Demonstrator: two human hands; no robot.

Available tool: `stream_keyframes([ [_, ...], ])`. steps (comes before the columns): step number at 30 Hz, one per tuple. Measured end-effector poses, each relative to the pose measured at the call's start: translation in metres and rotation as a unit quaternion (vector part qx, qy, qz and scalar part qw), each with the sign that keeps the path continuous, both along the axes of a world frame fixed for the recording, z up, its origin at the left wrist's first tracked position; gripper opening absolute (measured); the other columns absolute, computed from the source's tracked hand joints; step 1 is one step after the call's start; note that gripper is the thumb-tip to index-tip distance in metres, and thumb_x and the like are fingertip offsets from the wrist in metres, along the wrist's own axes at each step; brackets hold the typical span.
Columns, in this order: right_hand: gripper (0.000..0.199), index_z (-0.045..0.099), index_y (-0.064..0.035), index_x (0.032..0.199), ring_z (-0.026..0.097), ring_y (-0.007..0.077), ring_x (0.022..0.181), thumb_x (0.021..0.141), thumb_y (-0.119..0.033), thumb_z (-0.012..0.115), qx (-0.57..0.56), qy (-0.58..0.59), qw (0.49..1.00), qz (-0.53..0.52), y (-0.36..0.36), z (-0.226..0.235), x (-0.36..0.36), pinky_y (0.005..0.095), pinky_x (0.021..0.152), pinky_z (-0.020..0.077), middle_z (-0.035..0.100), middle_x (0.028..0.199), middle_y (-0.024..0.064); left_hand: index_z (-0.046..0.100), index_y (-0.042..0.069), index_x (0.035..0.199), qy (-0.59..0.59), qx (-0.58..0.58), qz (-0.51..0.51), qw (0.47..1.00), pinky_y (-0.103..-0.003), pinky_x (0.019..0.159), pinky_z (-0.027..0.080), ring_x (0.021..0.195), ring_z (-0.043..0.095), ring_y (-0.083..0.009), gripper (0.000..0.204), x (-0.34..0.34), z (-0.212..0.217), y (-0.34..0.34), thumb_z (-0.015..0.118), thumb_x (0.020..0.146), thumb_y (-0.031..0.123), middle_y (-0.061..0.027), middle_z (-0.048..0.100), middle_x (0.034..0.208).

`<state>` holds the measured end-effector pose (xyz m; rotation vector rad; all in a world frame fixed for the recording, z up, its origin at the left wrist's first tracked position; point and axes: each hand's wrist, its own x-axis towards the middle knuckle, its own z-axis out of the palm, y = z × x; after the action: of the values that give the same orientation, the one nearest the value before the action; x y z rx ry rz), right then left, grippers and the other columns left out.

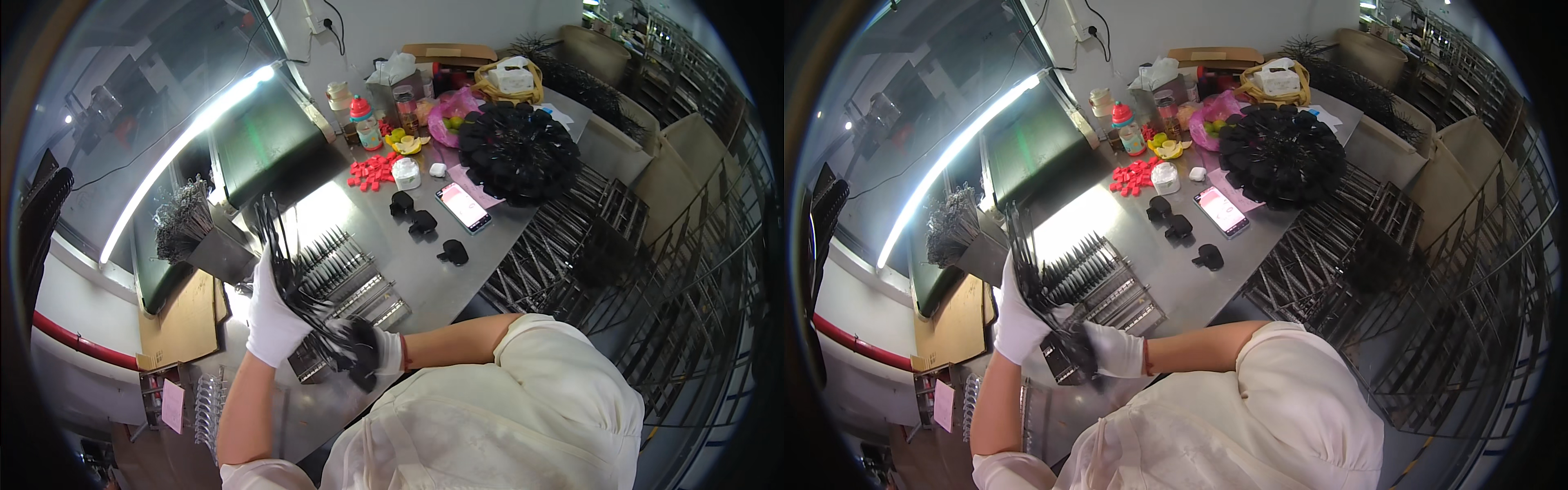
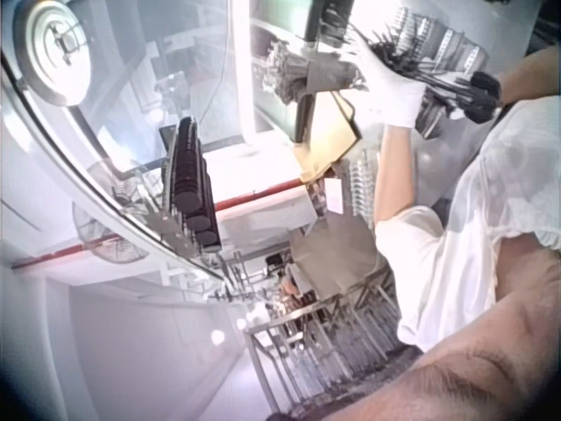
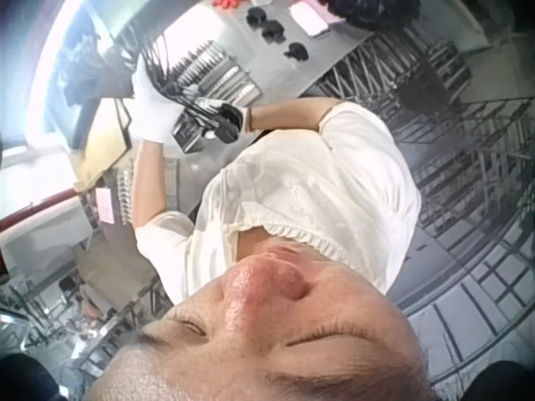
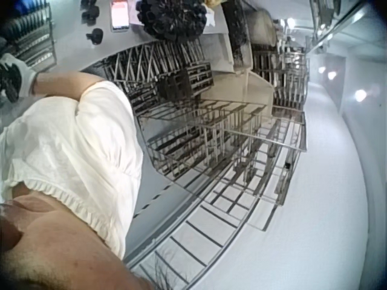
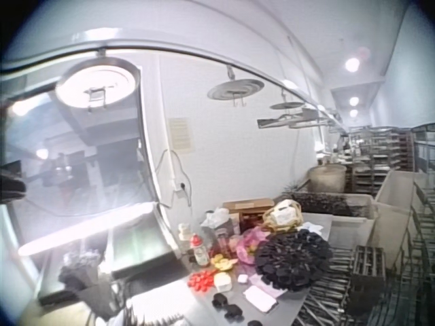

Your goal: The person assembles black plastic components onto metal racks at a workbench. They repeatedly pick up black plastic pieces, attach them to the racks, and place the completed racks on the table. The person also handles clear plastic racks and organizes the components during the process.

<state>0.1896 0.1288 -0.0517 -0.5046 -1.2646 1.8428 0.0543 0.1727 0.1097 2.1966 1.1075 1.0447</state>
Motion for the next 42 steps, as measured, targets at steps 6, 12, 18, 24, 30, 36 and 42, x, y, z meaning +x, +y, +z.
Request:
stream_keyframes([
  [6,0.034,0.056,-0.0042,0.133,0.071,0.0202,0.104,0.1,-0.007,0.063,-0.175,0.079,0.965,0.177,0.001,0.011,0.038,0.0347,0.084,0.0616,0.068,0.116,0.0088,0.053,-0.001,0.134,0.121,0.223,0.038,0.967,-0.039,0.08,0.05,0.092,0.056,-0.029,0.084,-0.006,0.033,-0.003,0.094,0.062,0.015,-0.0135,0.054,0.11],
  [12,0.039,0.054,-0.0046,0.137,0.069,0.0271,0.116,0.104,-0.021,0.064,-0.279,0.225,0.879,0.314,0.01,0.043,0.049,0.0424,0.084,0.0636,0.068,0.126,0.011,0.061,0.012,0.134,0.247,0.327,-0.076,0.909,-0.049,0.08,0.047,0.096,0.055,-0.0429,0.079,0.013,0.041,-0.011,0.083,0.059,0.009,-0.0236,0.055,0.11],
  [18,0.073,0.051,0.0034,0.138,0.059,0.0209,0.119,0.072,-0.006,0.083,0.232,-0.111,0.965,0.053,-0.02,0.021,0.032,0.038,0.107,0.0466,0.06,0.134,0.0156,0.033,0.005,0.16,0.186,-0.012,-0.083,0.979,-0.045,0.113,0.042,0.131,0.052,-0.0451,0.119,-0.015,0.001,0.014,0.095,0.059,0.025,-0.0267,0.051,0.141],
  [24,0.054,0.052,-0.0037,0.144,0.067,0.0236,0.113,0.099,-0.025,0.071,-0.213,0.162,0.929,0.256,0.005,-0.022,0.059,0.0349,0.092,0.059,0.064,0.134,0.0121,0.057,0.024,0.145,0.256,0.331,-0.085,0.904,-0.051,0.087,0.051,0.103,0.058,-0.0452,0.085,-0.004,0.053,0.015,0.08,0.066,0.005,-0.0248,0.057,0.116],
  [30,0.042,0.054,-0.0029,0.143,0.071,0.0269,0.107,0.108,-0.026,0.056,-0.298,0.121,0.896,0.305,0.006,0.02,0.06,0.0375,0.092,0.0596,0.066,0.128,0.0112,0.067,0.051,0.122,0.342,0.469,-0.189,0.792,-0.036,0.066,0.049,0.087,0.061,-0.0265,0.06,0.023,0.054,-0.007,0.07,0.075,0.013,-0.0113,0.059,0.109],
  [36,0.047,0.06,-0.0076,0.124,0.065,0.0297,0.104,0.081,-0.015,0.078,0.351,-0.287,0.88,-0.144,-0.023,0.0,0.055,0.0397,0.097,0.0528,0.065,0.108,0.0119,0.036,0.005,0.157,0.358,0.084,-0.028,0.93,-0.048,0.1,0.052,0.109,0.063,-0.0449,0.102,0.014,0.007,0.016,0.085,0.068,0.013,-0.0279,0.062,0.121],
  [42,0.039,0.056,-0.0103,0.134,0.064,0.0101,0.093,0.099,-0.014,0.07,-0.217,0.003,0.976,-0.014,-0.031,-0.008,0.076,0.0306,0.079,0.0596,0.059,0.106,0.0003,0.062,-0.002,0.124,-0.359,0.047,0.251,0.898,-0.037,0.082,0.059,0.09,0.065,-0.0161,0.034,-0.113,0.001,0.083,0.066,0.094,0.012,-0.0086,0.065,0.105],
])
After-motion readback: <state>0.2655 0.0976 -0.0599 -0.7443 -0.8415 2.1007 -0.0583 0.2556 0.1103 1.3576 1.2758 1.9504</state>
